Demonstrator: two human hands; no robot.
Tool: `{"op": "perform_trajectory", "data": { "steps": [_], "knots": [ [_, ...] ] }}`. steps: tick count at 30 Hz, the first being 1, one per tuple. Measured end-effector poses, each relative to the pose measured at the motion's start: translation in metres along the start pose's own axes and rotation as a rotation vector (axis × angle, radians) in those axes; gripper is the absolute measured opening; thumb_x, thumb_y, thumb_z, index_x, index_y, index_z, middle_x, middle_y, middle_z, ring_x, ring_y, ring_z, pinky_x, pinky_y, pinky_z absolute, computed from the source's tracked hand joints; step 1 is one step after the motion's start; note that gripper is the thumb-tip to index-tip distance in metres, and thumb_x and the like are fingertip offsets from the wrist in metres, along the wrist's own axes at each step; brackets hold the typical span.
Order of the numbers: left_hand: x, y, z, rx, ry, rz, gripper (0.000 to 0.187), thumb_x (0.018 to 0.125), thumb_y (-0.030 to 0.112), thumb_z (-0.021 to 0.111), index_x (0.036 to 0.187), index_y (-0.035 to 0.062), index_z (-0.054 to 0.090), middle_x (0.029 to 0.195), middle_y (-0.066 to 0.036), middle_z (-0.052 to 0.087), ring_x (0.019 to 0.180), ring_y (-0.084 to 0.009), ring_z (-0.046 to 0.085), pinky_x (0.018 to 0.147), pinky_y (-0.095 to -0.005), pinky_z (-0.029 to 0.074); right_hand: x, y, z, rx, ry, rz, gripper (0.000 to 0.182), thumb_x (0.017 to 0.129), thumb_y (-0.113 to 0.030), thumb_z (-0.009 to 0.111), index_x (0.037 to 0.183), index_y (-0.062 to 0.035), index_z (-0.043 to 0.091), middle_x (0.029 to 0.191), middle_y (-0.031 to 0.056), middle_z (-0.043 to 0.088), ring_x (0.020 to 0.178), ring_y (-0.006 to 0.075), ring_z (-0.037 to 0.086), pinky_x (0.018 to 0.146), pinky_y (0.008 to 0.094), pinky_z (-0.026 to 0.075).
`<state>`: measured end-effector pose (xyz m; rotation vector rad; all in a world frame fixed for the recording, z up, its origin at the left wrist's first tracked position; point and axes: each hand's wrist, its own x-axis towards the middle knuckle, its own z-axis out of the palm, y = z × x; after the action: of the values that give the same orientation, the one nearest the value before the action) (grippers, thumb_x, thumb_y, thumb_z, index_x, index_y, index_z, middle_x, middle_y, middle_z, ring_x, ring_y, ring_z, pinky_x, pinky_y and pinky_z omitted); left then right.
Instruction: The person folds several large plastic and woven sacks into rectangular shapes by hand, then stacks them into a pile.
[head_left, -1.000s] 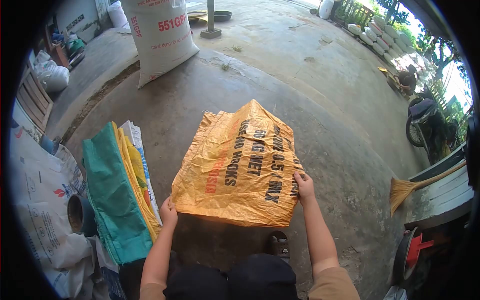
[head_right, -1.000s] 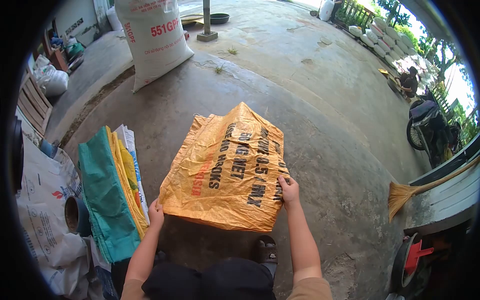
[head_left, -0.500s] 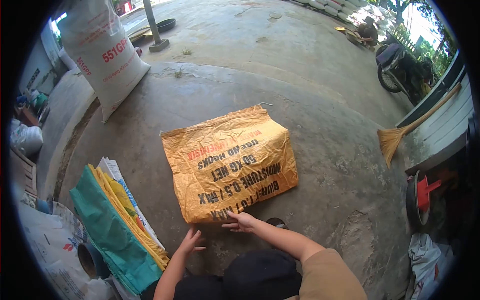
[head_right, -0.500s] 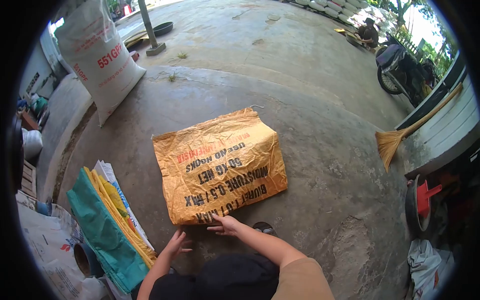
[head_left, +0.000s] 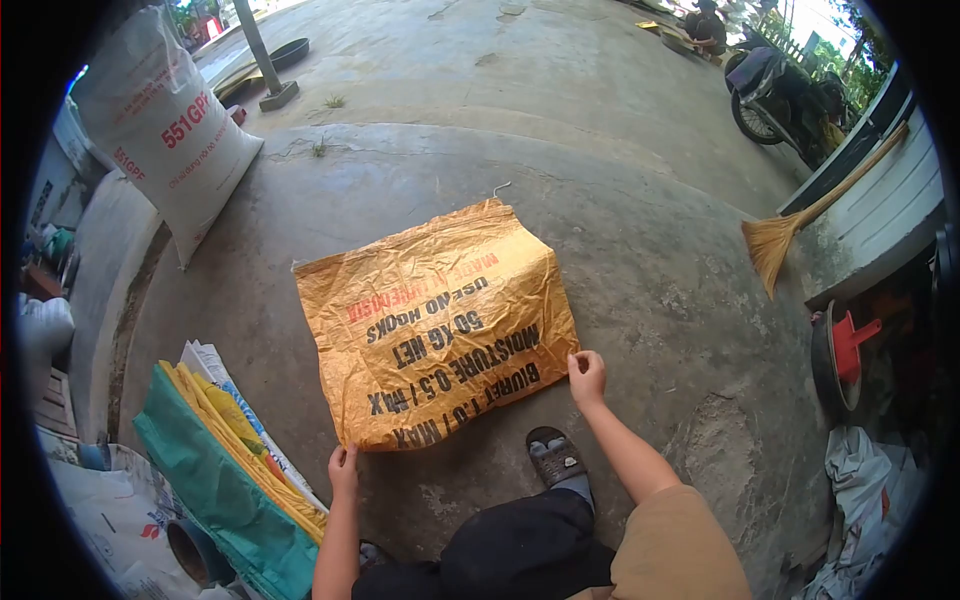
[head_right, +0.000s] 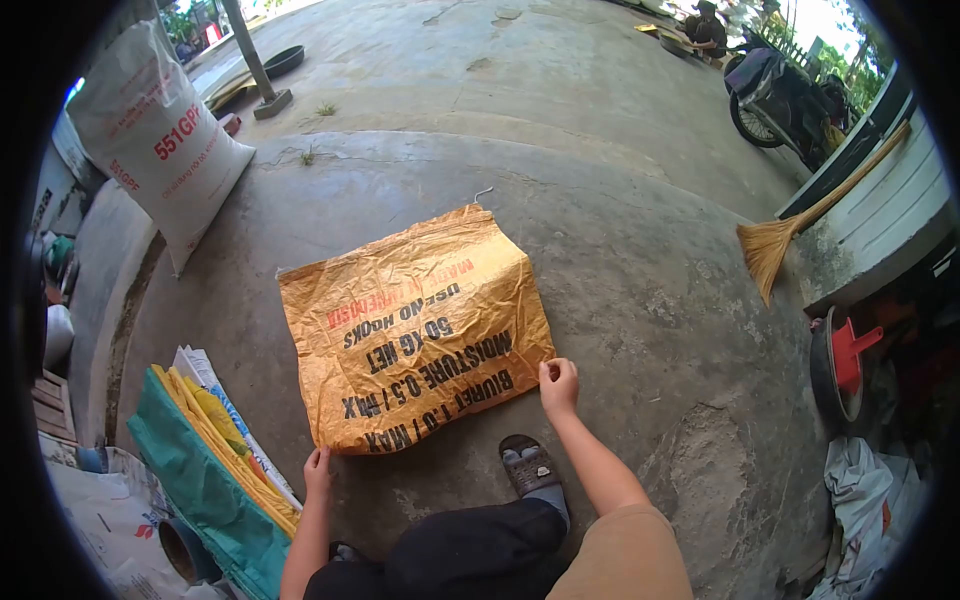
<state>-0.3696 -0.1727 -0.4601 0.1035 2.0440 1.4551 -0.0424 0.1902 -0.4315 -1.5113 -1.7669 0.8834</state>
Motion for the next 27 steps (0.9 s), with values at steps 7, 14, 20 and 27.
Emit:
{"op": "perform_trajectory", "data": {
  "steps": [7, 14, 20, 27],
  "knots": [
    [-0.008, 0.039, 0.018, 0.035, 0.012, 0.021, 0.03, 0.082, 0.028, 0.06, 0.096, 0.0023, 0.058, 0.078, 0.003, 0.057, 0.064, -0.0054, 0.047, 0.051, -0.0195, 0.034, 0.048, 0.037, -0.01, -0.367, -0.073, 0.134, 0.054, 0.065, -0.035, 0.071, 0.105, -0.0011, 0.056, 0.102, 0.017, 0.056, 0.096, 0.0289, 0.054, 0.082, 0.0338, 0.043],
    [-0.018, 0.044, 0.018, -0.126, 0.026, -0.267, 0.025, 0.085, 0.03, 0.053, 0.098, 0.0095, 0.051, 0.104, -0.004, 0.051, 0.095, -0.02, 0.047, 0.075, -0.051, 0.037, 0.067, 0.024, 0.011, 0.091, -0.215, 0.338, 0.038, 0.066, -0.034, 0.073, 0.076, -0.0005, 0.057, 0.071, 0.0063, 0.059, 0.063, 0.0139, 0.053, 0.06, 0.0279, 0.043],
    [-0.005, 0.03, -0.004, -0.322, 0.009, -0.313, 0.026, 0.088, 0.026, 0.047, 0.106, 0.0074, 0.045, 0.106, -0.008, 0.053, 0.097, -0.0247, 0.051, 0.075, -0.0504, 0.041, 0.079, 0.0, -0.006, 0.559, -0.219, 0.449, 0.027, 0.075, -0.026, 0.068, 0.067, -0.0067, 0.051, 0.063, -0.0007, 0.052, 0.056, 0.0097, 0.046, 0.054, 0.0242, 0.039],
    [-0.008, 0.024, -0.012, -0.47, 0.051, -0.232, 0.02, 0.089, 0.019, 0.045, 0.104, 0.0044, 0.045, 0.102, -0.008, 0.054, 0.09, -0.0204, 0.055, 0.073, -0.0377, 0.046, 0.065, -0.036, -0.009, 0.619, -0.26, 0.714, 0.024, 0.084, -0.032, 0.055, 0.085, -0.0078, 0.053, 0.09, 0.0051, 0.056, 0.086, 0.0205, 0.051, 0.084, 0.0442, 0.036]
  ]
}}
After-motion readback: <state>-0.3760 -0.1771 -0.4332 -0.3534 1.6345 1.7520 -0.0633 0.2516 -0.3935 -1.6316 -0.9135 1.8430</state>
